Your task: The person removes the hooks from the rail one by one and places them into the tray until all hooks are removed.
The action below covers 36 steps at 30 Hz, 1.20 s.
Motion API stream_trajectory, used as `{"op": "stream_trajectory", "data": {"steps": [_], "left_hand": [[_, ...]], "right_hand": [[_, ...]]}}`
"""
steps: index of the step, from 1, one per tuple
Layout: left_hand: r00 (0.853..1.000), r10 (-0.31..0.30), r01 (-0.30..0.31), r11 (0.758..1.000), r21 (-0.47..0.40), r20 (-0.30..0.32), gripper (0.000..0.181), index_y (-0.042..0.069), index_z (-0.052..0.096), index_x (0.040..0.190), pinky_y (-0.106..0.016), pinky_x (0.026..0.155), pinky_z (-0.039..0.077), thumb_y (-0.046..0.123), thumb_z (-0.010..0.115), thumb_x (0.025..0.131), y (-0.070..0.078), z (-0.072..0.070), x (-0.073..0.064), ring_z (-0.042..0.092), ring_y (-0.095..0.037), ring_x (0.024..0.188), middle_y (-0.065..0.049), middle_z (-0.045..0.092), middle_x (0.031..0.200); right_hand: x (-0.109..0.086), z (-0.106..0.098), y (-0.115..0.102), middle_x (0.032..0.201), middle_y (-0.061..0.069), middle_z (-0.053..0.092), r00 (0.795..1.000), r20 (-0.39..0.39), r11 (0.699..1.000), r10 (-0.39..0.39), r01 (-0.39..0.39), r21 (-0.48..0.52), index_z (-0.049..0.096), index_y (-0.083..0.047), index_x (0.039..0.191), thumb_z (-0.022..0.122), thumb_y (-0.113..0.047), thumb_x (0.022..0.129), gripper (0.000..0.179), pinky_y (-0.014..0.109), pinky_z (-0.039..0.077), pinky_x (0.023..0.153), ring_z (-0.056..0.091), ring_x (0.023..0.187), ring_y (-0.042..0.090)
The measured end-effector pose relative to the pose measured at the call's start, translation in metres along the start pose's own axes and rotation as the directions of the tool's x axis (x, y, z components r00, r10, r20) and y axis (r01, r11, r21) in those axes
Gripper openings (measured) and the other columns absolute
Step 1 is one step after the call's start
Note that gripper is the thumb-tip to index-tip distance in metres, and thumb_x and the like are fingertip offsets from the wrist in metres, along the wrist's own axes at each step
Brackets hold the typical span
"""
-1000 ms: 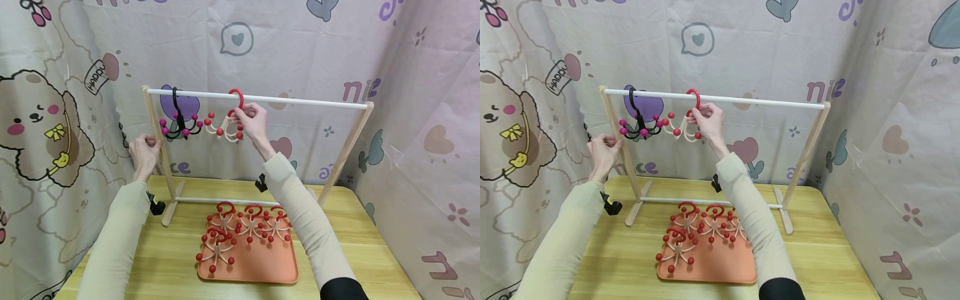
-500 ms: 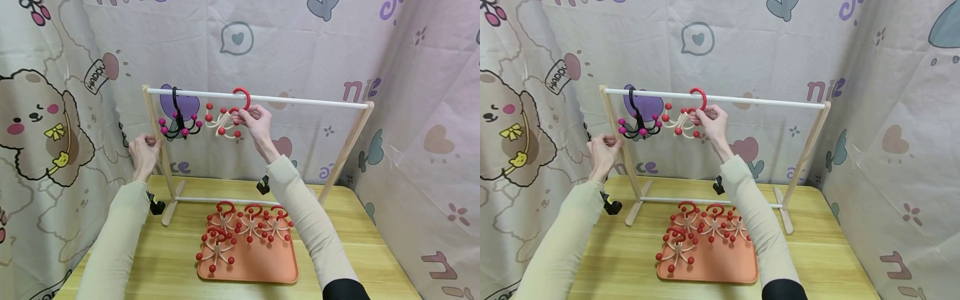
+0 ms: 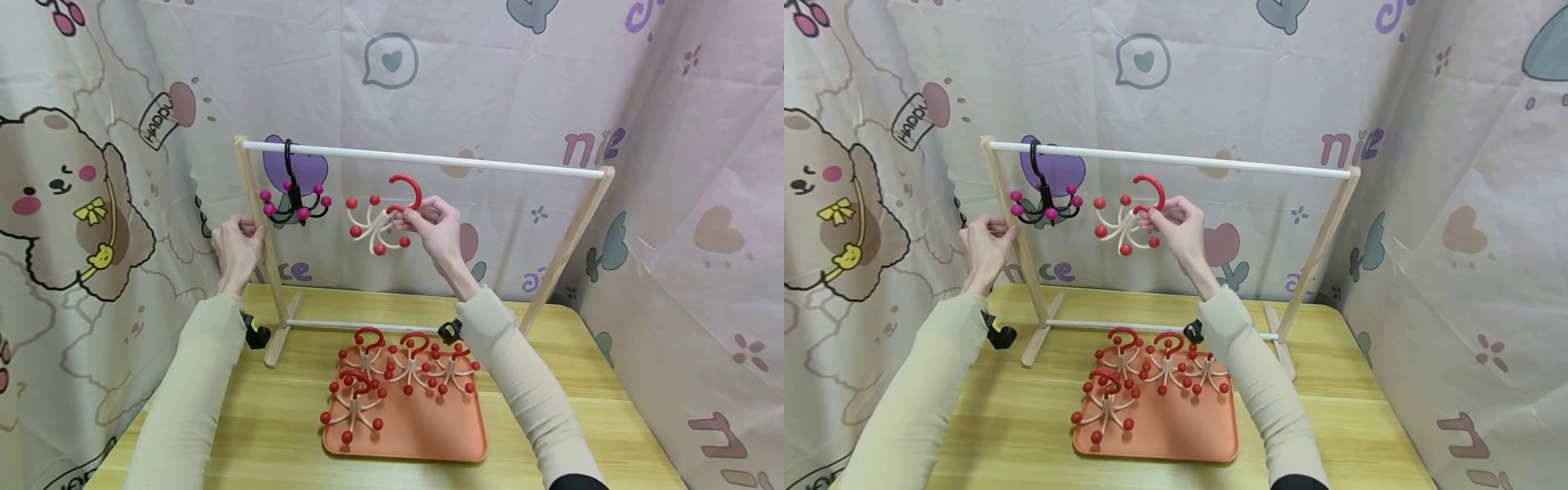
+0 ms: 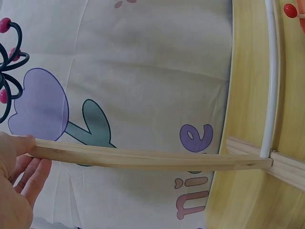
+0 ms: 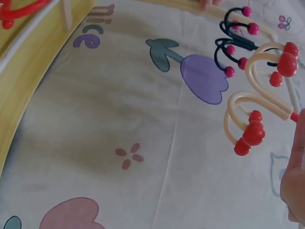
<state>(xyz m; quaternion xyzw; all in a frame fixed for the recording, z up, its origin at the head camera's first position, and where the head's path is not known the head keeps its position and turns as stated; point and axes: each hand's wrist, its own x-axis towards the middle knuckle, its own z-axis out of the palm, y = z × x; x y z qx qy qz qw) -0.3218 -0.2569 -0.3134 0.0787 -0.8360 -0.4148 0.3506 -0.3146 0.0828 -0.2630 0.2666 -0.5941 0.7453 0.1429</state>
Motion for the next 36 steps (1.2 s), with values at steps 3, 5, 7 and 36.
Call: {"op": "stream_trajectory", "data": {"steps": [3, 5, 7, 36], "left_hand": [[1.0, 0.009, -0.009, 1.0, 0.003, -0.007, 0.027, -0.006, 0.068, 0.112, -0.049, 0.112, 0.031, 0.016, 0.067, 0.096, 0.001, 0.001, 0.001, 0.055, -0.042, 0.114, -0.029, 0.072, 0.108], [1.0, 0.009, -0.009, 1.0, 0.003, -0.012, 0.027, -0.006, 0.068, 0.112, -0.049, 0.11, 0.033, 0.015, 0.067, 0.095, 0.001, 0.001, 0.001, 0.056, -0.042, 0.113, -0.028, 0.072, 0.108], [1.0, 0.007, -0.007, 1.0, 0.005, -0.014, 0.027, -0.006, 0.068, 0.112, -0.048, 0.109, 0.035, 0.015, 0.067, 0.095, 0.001, 0.001, 0.001, 0.057, -0.042, 0.113, -0.028, 0.072, 0.109], [0.999, 0.006, -0.006, 1.0, 0.002, -0.04, 0.025, -0.006, 0.069, 0.109, -0.049, 0.106, 0.038, 0.013, 0.068, 0.094, -0.001, 0.002, 0.001, 0.058, -0.042, 0.111, -0.029, 0.072, 0.107]], "right_hand": [[-0.015, -0.009, 0.003, 0.078, -0.002, 0.077, 1.0, 0.029, 1.0, -0.001, 0.002, -0.025, 0.061, 0.001, 0.092, 0.065, 0.007, 0.092, 0.007, 0.031, 0.063, 0.072, 0.074, 0.068, 0.011], [-0.026, -0.016, 0.005, 0.078, -0.003, 0.077, 0.998, 0.056, 0.999, -0.002, 0.004, -0.044, 0.061, -0.002, 0.089, 0.064, 0.008, 0.091, 0.011, 0.031, 0.063, 0.07, 0.074, 0.067, 0.01], [-0.037, -0.023, 0.008, 0.077, -0.003, 0.078, 0.997, 0.078, 0.999, 0.009, -0.005, -0.052, 0.061, -0.004, 0.087, 0.064, 0.009, 0.091, 0.014, 0.03, 0.063, 0.069, 0.074, 0.067, 0.01], [-0.179, -0.087, 0.072, 0.084, 0.045, 0.063, 0.838, 0.479, 0.964, 0.26, -0.199, -0.176, 0.056, 0.014, 0.091, 0.063, 0.008, 0.091, 0.009, 0.048, 0.061, 0.064, 0.075, 0.072, 0.012]]}}
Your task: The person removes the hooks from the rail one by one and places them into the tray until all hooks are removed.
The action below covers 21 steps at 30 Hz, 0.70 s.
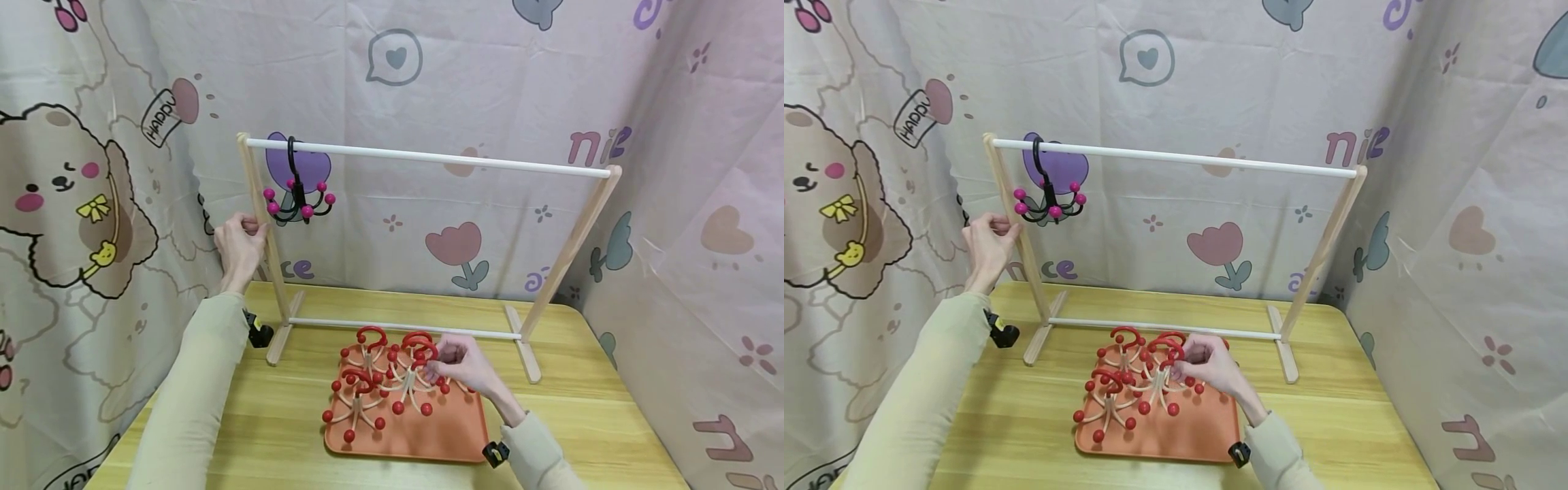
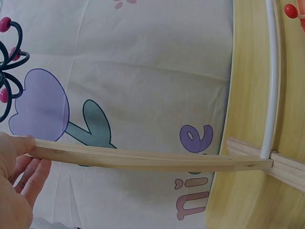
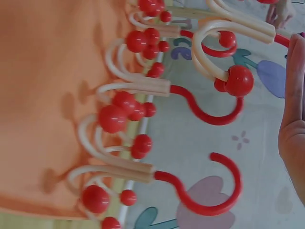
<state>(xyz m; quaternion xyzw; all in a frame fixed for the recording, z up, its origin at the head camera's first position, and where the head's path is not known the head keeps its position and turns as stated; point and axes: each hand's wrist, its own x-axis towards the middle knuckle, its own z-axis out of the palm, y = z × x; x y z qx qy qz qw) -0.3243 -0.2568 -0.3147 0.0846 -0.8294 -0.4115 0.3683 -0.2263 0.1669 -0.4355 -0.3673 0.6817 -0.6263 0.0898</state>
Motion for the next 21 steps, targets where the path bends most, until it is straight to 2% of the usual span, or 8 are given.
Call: {"op": "stream_trajectory", "data": {"steps": [6, 11, 15, 18, 21], "left_hand": [[1.0, 0.001, -0.001, 1.0, -0.002, 0.003, 0.025, -0.006, 0.069, 0.111, -0.048, 0.104, 0.04, 0.013, 0.068, 0.094, 0.0, 0.001, 0.001, 0.061, -0.042, 0.108, -0.028, 0.073, 0.107], [1.0, 0.01, -0.01, 1.0, -0.001, -0.002, 0.025, -0.007, 0.069, 0.11, -0.048, 0.102, 0.04, 0.013, 0.068, 0.094, 0.0, 0.001, 0.001, 0.061, -0.042, 0.107, -0.029, 0.073, 0.106], [1.0, 0.011, -0.011, 1.0, -0.004, -0.003, 0.025, -0.007, 0.069, 0.109, -0.048, 0.103, 0.04, 0.013, 0.069, 0.094, 0.001, 0.001, 0.0, 0.06, -0.043, 0.107, -0.029, 0.073, 0.105], [1.0, 0.005, -0.005, 1.0, -0.007, 0.002, 0.026, -0.007, 0.068, 0.11, -0.048, 0.103, 0.039, 0.013, 0.068, 0.095, 0.002, 0.0, -0.001, 0.06, -0.042, 0.107, -0.029, 0.072, 0.106], [1.0, 0.004, -0.004, 1.0, -0.011, 0.004, 0.026, -0.007, 0.068, 0.111, -0.048, 0.103, 0.04, 0.013, 0.067, 0.095, 0.002, 0.0, -0.002, 0.06, -0.042, 0.107, -0.029, 0.072, 0.106]], "right_hand": [[-0.009, 0.002, 0.008, 0.083, 0.042, 0.065, 0.999, 0.031, 0.999, 0.024, -0.025, 0.025, 0.054, 0.016, 0.09, 0.063, 0.006, 0.09, 0.013, 0.045, 0.062, 0.063, 0.076, 0.072, 0.014], [-0.012, 0.003, 0.013, 0.083, 0.042, 0.065, 0.998, 0.059, 0.999, 0.022, -0.024, 0.03, 0.054, 0.017, 0.09, 0.064, 0.006, 0.09, 0.014, 0.048, 0.061, 0.062, 0.075, 0.072, 0.013], [-0.014, 0.004, 0.02, 0.083, 0.044, 0.063, 0.996, 0.084, 0.999, 0.024, -0.026, 0.028, 0.057, 0.016, 0.09, 0.064, 0.006, 0.091, 0.012, 0.054, 0.059, 0.062, 0.076, 0.072, 0.018], [-0.015, 0.005, 0.026, 0.085, 0.045, 0.063, 0.994, 0.094, 0.999, 0.049, -0.05, 0.007, 0.059, 0.013, 0.09, 0.065, 0.005, 0.091, 0.01, 0.056, 0.058, 0.063, 0.077, 0.072, 0.02], [-0.017, 0.005, 0.03, 0.085, 0.044, 0.065, 0.992, 0.096, 0.996, 0.084, -0.082, -0.019, 0.06, 0.011, 0.089, 0.067, 0.002, 0.091, 0.012, 0.053, 0.059, 0.064, 0.077, 0.072, 0.018]]}}
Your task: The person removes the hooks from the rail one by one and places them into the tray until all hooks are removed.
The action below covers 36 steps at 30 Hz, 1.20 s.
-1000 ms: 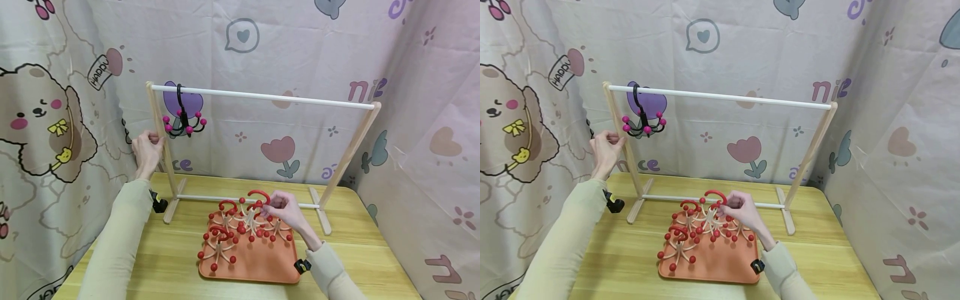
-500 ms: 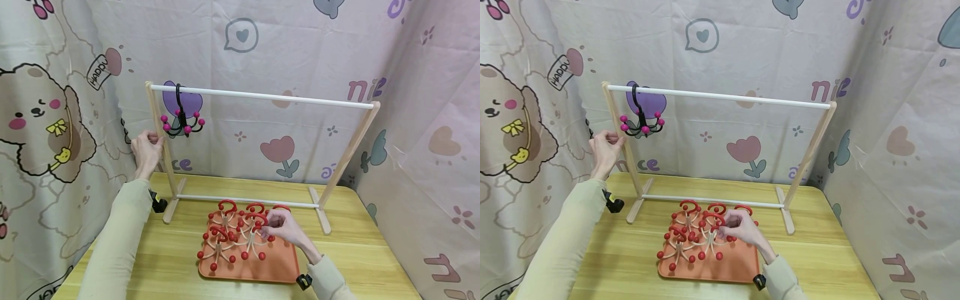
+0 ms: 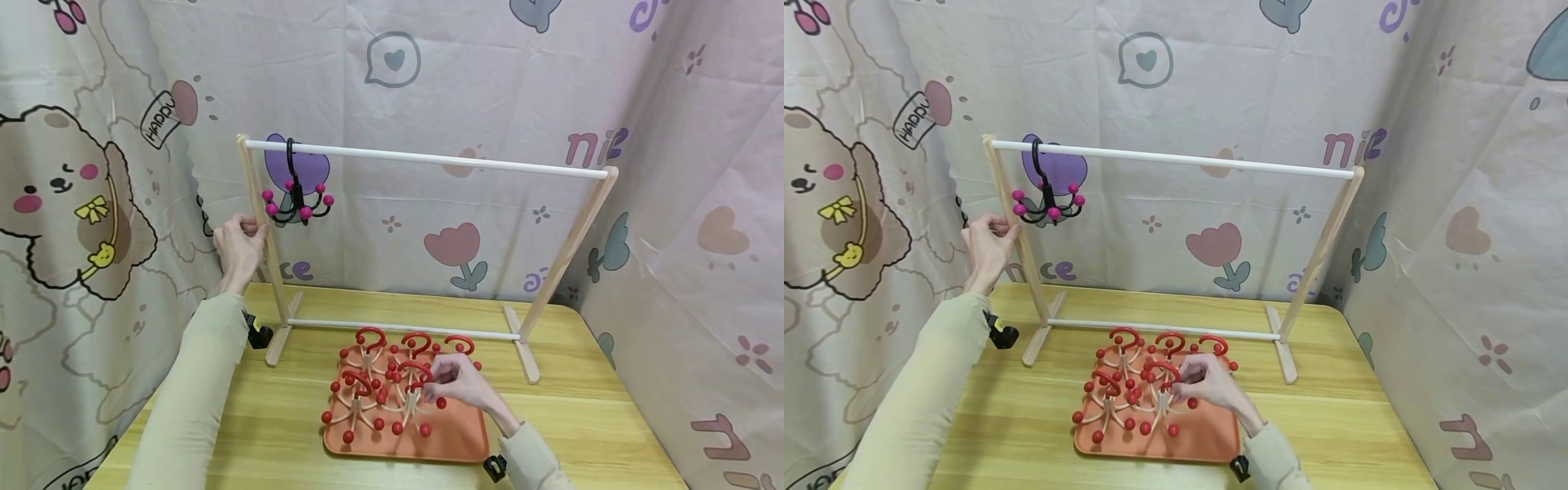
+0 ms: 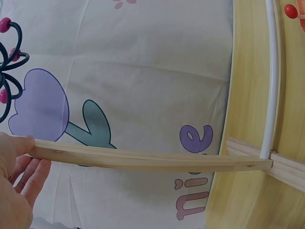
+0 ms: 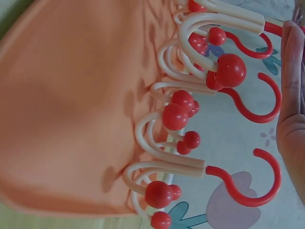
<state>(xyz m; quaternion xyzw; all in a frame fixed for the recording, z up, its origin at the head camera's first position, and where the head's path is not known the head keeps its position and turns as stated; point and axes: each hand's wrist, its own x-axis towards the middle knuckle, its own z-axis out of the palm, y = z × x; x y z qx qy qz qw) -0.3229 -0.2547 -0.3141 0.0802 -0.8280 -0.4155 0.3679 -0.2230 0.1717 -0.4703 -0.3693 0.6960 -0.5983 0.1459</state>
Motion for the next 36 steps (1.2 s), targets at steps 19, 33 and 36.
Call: {"op": "stream_trajectory", "data": {"steps": [19, 33, 36], "left_hand": [[1.0, 0.012, -0.012, 1.0, -0.001, -0.008, 0.025, -0.008, 0.068, 0.11, -0.047, 0.102, 0.04, 0.012, 0.066, 0.095, -0.003, 0.001, 0.0, 0.06, -0.042, 0.106, -0.029, 0.073, 0.105], [0.999, 0.032, -0.032, 0.999, 0.009, -0.029, 0.023, -0.008, 0.069, 0.107, -0.047, 0.1, 0.041, 0.011, 0.067, 0.094, -0.005, 0.002, 0.003, 0.062, -0.042, 0.102, -0.029, 0.073, 0.103], [0.999, 0.029, -0.029, 1.0, 0.007, -0.028, 0.023, -0.008, 0.069, 0.107, -0.047, 0.1, 0.04, 0.012, 0.067, 0.094, -0.005, 0.002, 0.003, 0.062, -0.042, 0.102, -0.029, 0.073, 0.103]], "right_hand": [[-0.002, 0.005, 0.013, 0.082, 0.034, 0.071, 0.999, 0.03, 0.999, -0.025, 0.026, -0.03, 0.059, 0.01, 0.087, 0.068, 0.002, 0.09, 0.012, 0.05, 0.06, 0.062, 0.071, 0.07, 0.048], [-0.002, 0.003, 0.019, 0.085, 0.036, 0.07, 0.999, 0.033, 1.0, 0.001, -0.001, -0.02, 0.059, 0.012, 0.089, 0.068, 0.002, 0.09, 0.014, 0.054, 0.059, 0.064, 0.074, 0.072, 0.041], [-0.003, 0.003, 0.02, 0.085, 0.036, 0.07, 0.999, 0.037, 1.0, 0.01, -0.009, -0.021, 0.059, 0.012, 0.089, 0.068, 0.001, 0.09, 0.014, 0.055, 0.058, 0.064, 0.076, 0.073, 0.036]]}}
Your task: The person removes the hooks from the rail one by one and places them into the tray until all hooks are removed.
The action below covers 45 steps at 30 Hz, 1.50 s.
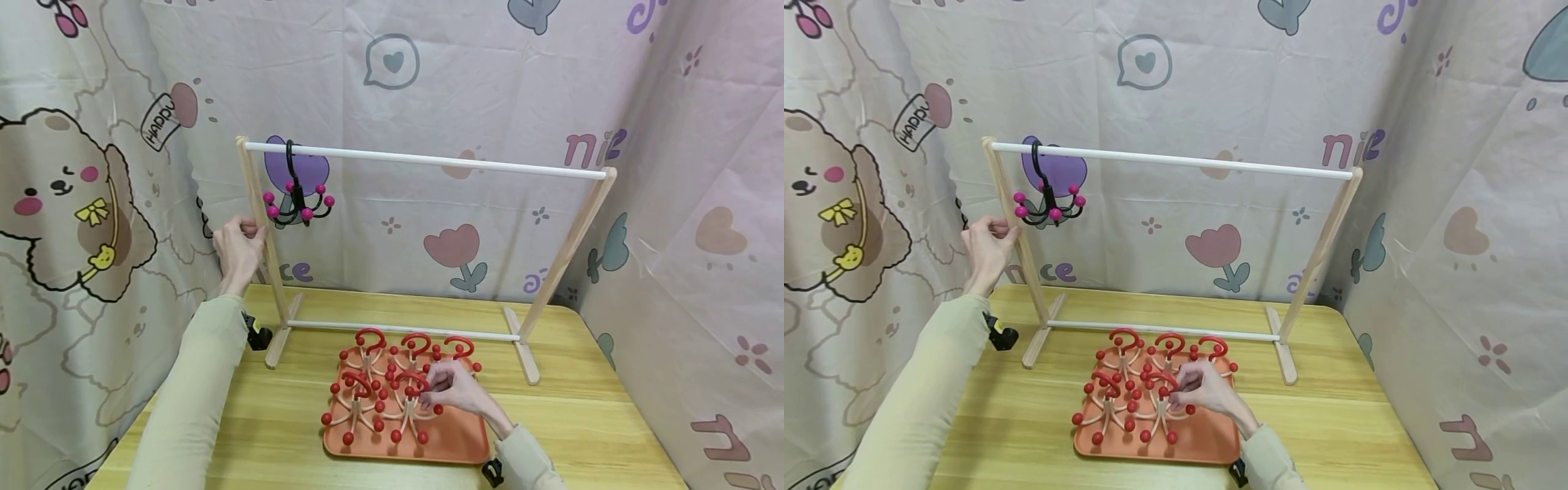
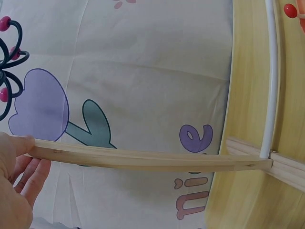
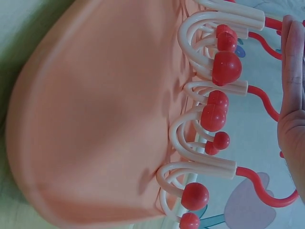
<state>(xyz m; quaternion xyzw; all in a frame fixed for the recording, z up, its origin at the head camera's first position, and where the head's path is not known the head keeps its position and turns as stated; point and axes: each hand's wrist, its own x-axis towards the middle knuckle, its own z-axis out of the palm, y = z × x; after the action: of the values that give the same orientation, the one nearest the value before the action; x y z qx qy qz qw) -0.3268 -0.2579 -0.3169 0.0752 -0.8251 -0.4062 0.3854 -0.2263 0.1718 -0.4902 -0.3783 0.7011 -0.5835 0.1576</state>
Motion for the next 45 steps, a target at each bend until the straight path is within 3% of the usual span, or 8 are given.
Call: {"op": "stream_trajectory", "data": {"steps": [6, 11, 16, 22, 34, 38, 43, 45], "left_hand": [[1.0, -0.008, 0.008, 1.0, -0.003, 0.001, 0.024, -0.008, 0.069, 0.107, -0.047, 0.101, 0.039, 0.012, 0.068, 0.094, 0.0011, -0.0001, -0.0007, 0.06, -0.042, 0.104, -0.029, 0.073, 0.103], [1.0, -0.011, 0.011, 1.0, -0.005, 0.002, 0.024, -0.007, 0.069, 0.107, -0.047, 0.103, 0.038, 0.012, 0.068, 0.093, 0.0016, -0.0006, -0.0014, 0.06, -0.042, 0.105, -0.029, 0.072, 0.104], [1.0, -0.013, 0.013, 1.0, -0.006, 0.005, 0.024, -0.008, 0.068, 0.108, -0.048, 0.103, 0.039, 0.011, 0.068, 0.093, 0.0009, -0.0006, -0.0008, 0.06, -0.043, 0.106, -0.03, 0.073, 0.104], [1.0, -0.012, 0.012, 1.0, -0.005, 0.008, 0.024, -0.008, 0.068, 0.108, -0.047, 0.102, 0.04, 0.011, 0.067, 0.094, 0.001, -0.0001, -0.0007, 0.061, -0.042, 0.105, -0.029, 0.073, 0.104], [0.999, -0.026, 0.026, 1.0, -0.005, 0.023, 0.024, -0.007, 0.068, 0.108, -0.048, 0.104, 0.037, 0.012, 0.067, 0.094, 0.0013, -0.001, -0.0027, 0.058, -0.041, 0.11, -0.029, 0.072, 0.105], [1.0, -0.021, 0.021, 1.0, -0.003, 0.02, 0.024, -0.008, 0.068, 0.108, -0.048, 0.103, 0.038, 0.012, 0.067, 0.095, 0.0016, -0.0012, -0.0027, 0.059, -0.041, 0.109, -0.029, 0.072, 0.105], [1.0, -0.016, 0.016, 1.0, -0.007, 0.016, 0.024, -0.008, 0.068, 0.108, -0.048, 0.102, 0.039, 0.012, 0.067, 0.094, 0.0022, -0.0019, -0.0024, 0.06, -0.042, 0.107, -0.03, 0.072, 0.105], [1.0, -0.016, 0.016, 1.0, -0.009, 0.019, 0.024, -0.008, 0.068, 0.108, -0.048, 0.103, 0.039, 0.012, 0.067, 0.094, 0.0022, -0.0019, -0.0022, 0.06, -0.042, 0.107, -0.03, 0.072, 0.105]], "right_hand": [[-0.0007, -0.0007, 0.0014, 0.085, 0.036, 0.07, 1.0, -0.001, 1.0, 0.005, -0.005, -0.01, 0.059, 0.012, 0.089, 0.069, 0.0, 0.091, 0.016, 0.059, 0.056, 0.061, 0.076, 0.072, 0.036], [-0.0014, -0.0009, 0.0034, 0.085, 0.036, 0.07, 1.0, 0.003, 1.0, -0.002, 0.002, -0.024, 0.059, 0.011, 0.089, 0.067, 0.003, 0.089, 0.012, 0.052, 0.06, 0.064, 0.077, 0.072, 0.029], [-0.0022, -0.0007, 0.0042, 0.085, 0.036, 0.07, 1.0, 0.003, 1.0, 0.008, -0.008, -0.024, 0.059, 0.01, 0.09, 0.067, 0.005, 0.089, 0.01, 0.048, 0.061, 0.065, 0.075, 0.072, 0.037], [-0.0028, -0.0005, 0.005, 0.085, 0.036, 0.07, 1.0, 0.001, 0.999, 0.009, -0.009, -0.036, 0.058, 0.01, 0.089, 0.068, 0.003, 0.089, 0.012, 0.048, 0.061, 0.064, 0.075, 0.072, 0.037], [-0.0036, -0.0001, 0.006, 0.083, 0.035, 0.069, 1.0, -0.001, 0.999, 0.014, -0.014, -0.028, 0.058, 0.012, 0.091, 0.07, -0.004, 0.091, 0.021, 0.047, 0.061, 0.063, 0.074, 0.072, 0.009], [-0.0036, -0.0004, 0.0056, 0.084, 0.035, 0.07, 1.0, 0.003, 1.0, 0.016, -0.016, -0.027, 0.058, 0.012, 0.091, 0.07, -0.002, 0.091, 0.018, 0.045, 0.062, 0.064, 0.076, 0.072, 0.016], [-0.0029, 0.0004, 0.0035, 0.085, 0.038, 0.068, 1.0, 0.011, 1.0, 0.012, -0.012, -0.02, 0.06, 0.011, 0.093, 0.068, 0.0, 0.09, 0.014, 0.051, 0.06, 0.064, 0.072, 0.069, 0.043], [-0.0024, 0.001, 0.0032, 0.083, 0.038, 0.067, 1.0, 0.005, 0.999, 0.013, -0.013, -0.032, 0.062, 0.01, 0.093, 0.069, -0.001, 0.09, 0.013, 0.049, 0.061, 0.062, 0.07, 0.066, 0.043]]}}
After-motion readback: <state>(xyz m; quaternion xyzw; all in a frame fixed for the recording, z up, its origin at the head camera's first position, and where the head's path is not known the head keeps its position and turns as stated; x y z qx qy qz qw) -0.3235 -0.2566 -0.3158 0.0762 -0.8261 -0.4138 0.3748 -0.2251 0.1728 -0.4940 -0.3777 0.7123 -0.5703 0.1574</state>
